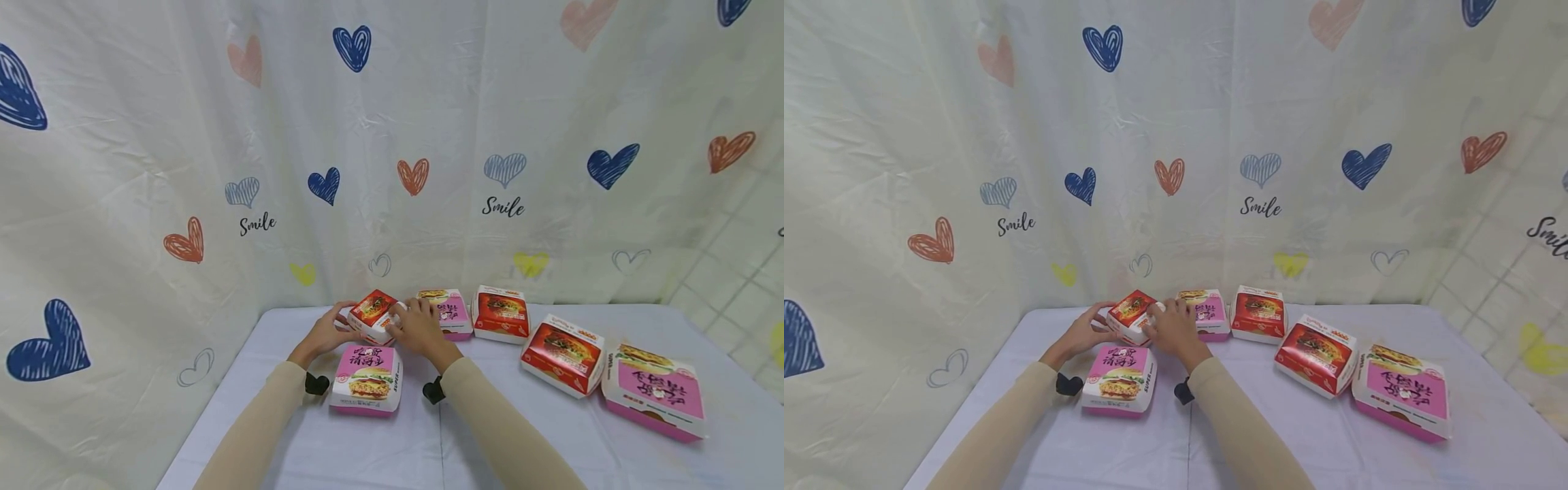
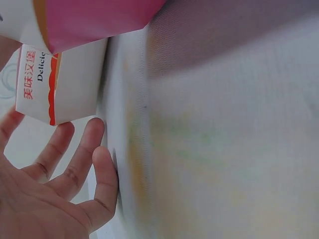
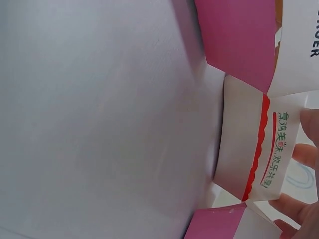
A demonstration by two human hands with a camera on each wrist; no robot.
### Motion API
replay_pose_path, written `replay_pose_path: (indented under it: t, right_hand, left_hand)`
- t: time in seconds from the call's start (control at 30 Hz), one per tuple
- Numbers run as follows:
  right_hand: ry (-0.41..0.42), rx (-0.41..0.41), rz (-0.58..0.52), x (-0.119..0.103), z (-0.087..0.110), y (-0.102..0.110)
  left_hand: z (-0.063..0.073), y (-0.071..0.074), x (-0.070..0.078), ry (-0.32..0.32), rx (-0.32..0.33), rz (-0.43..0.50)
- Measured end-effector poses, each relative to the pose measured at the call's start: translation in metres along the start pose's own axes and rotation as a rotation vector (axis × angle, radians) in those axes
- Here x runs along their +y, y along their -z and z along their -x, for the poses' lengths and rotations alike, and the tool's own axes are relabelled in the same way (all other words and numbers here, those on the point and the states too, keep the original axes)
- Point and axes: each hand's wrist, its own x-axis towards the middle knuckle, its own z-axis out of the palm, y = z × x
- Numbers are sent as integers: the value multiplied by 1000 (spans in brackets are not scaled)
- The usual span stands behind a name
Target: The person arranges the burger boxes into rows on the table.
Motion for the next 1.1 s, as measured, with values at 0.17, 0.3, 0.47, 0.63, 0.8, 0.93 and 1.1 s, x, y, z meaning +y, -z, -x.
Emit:
replay_pose_path:
  t: [0.17,0.3,0.47,0.63,0.8,0.93,1.1]
  right_hand:
    - [1,8,35,0,1,-1]
    - [17,24,44,0,2,0]
    - [36,39,49,-1,3,0]
    - [55,51,58,-2,5,-1]
    - [59,68,61,-1,5,-3]
    - [58,69,51,0,4,-6]
    - [45,51,46,3,1,-9]
  left_hand:
    - [1,0,1,6,6,7]
    - [1,0,0,11,9,6]
    - [0,-2,1,20,8,8]
    - [-1,-3,2,12,7,0]
    - [0,-4,2,17,2,2]
    - [1,-4,4,27,-5,2]
    - [1,-4,4,28,-7,-3]
